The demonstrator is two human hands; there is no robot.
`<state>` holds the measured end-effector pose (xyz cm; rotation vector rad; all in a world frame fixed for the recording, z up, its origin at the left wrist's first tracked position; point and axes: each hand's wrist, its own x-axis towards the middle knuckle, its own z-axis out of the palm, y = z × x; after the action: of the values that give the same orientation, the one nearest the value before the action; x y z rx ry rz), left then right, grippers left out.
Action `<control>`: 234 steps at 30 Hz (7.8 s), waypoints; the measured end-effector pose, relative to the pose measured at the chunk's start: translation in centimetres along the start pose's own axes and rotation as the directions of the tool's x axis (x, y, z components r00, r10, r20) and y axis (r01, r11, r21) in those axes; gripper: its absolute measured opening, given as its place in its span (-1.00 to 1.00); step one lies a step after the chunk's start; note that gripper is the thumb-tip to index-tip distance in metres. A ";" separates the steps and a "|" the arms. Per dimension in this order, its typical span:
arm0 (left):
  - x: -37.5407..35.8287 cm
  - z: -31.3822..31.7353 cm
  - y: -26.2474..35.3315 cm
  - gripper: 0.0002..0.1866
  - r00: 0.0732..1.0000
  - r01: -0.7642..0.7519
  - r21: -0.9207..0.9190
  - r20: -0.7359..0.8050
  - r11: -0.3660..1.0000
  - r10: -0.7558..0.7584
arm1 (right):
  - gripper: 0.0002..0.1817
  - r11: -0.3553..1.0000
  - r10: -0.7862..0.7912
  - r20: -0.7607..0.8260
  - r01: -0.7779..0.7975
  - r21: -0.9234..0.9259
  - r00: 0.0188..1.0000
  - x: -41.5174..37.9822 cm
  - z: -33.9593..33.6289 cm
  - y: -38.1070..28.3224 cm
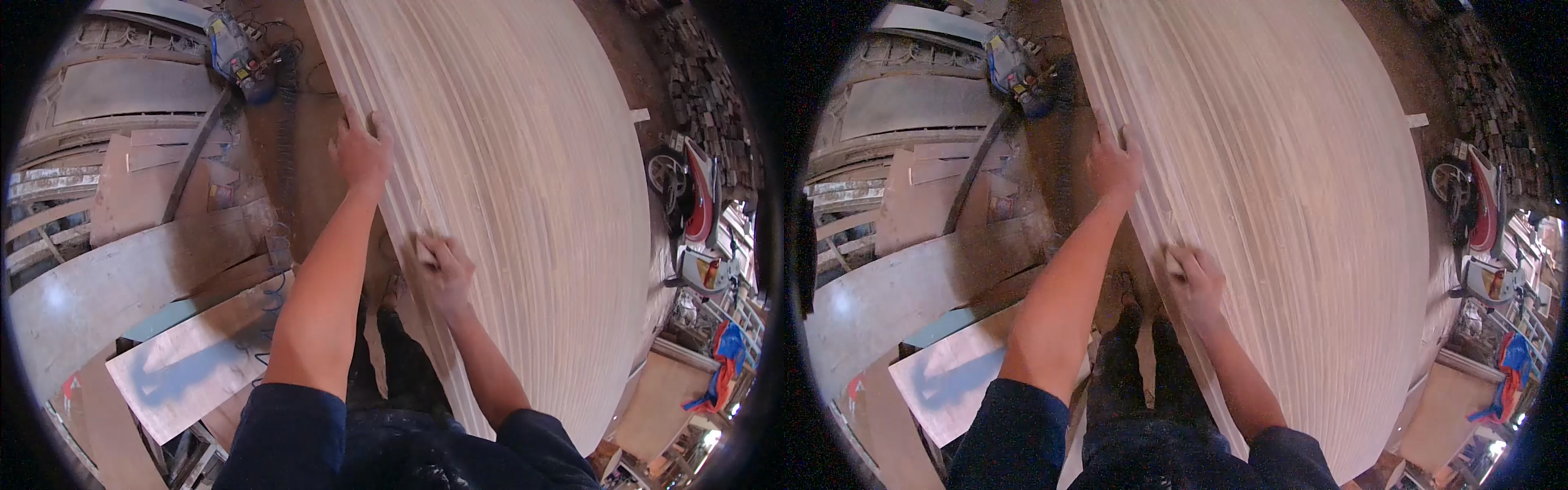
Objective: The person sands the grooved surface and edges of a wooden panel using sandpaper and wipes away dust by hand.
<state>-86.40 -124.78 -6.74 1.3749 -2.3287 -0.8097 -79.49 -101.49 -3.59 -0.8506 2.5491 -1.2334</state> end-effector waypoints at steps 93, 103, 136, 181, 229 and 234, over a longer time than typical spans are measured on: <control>0.1 0.7 -0.5 -0.25 0.998 -0.026 -0.016 -0.050 1.000 0.025 | -0.63 0.991 -0.014 0.012 0.015 -0.133 1.000 -2.0 -0.1 -0.1; 0.2 0.8 -0.6 -0.26 0.999 -0.017 -0.043 -0.048 0.999 0.015 | -0.69 0.995 -0.055 -0.098 0.047 -0.082 0.994 -2.5 -0.4 -0.7; 0.0 0.7 -0.6 -0.28 0.999 -0.009 -0.057 -0.047 0.998 0.006 | -0.67 0.999 0.027 -0.028 -0.028 -0.039 0.999 0.0 0.2 -0.7; -0.2 -0.6 -0.3 -0.24 0.988 -0.150 -0.242 0.007 0.959 0.157 | -0.61 0.983 0.152 -0.091 -0.160 -0.088 0.984 -0.9 2.0 -2.3; 0.1 0.1 -0.8 -0.20 0.991 -0.063 -0.207 0.104 0.976 0.086 | -0.57 0.995 -0.077 -0.213 0.060 -0.086 0.974 -3.1 1.9 -0.2; -0.3 -0.6 -0.1 -0.20 0.989 -0.068 -0.185 0.116 0.980 0.090 | -0.53 0.989 -0.027 -0.118 0.009 -0.148 0.993 -5.0 1.1 -0.6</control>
<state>-85.82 -124.71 -6.31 1.1799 -2.3179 -1.0803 -74.71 -99.66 -4.23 -0.8552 2.7625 -1.1460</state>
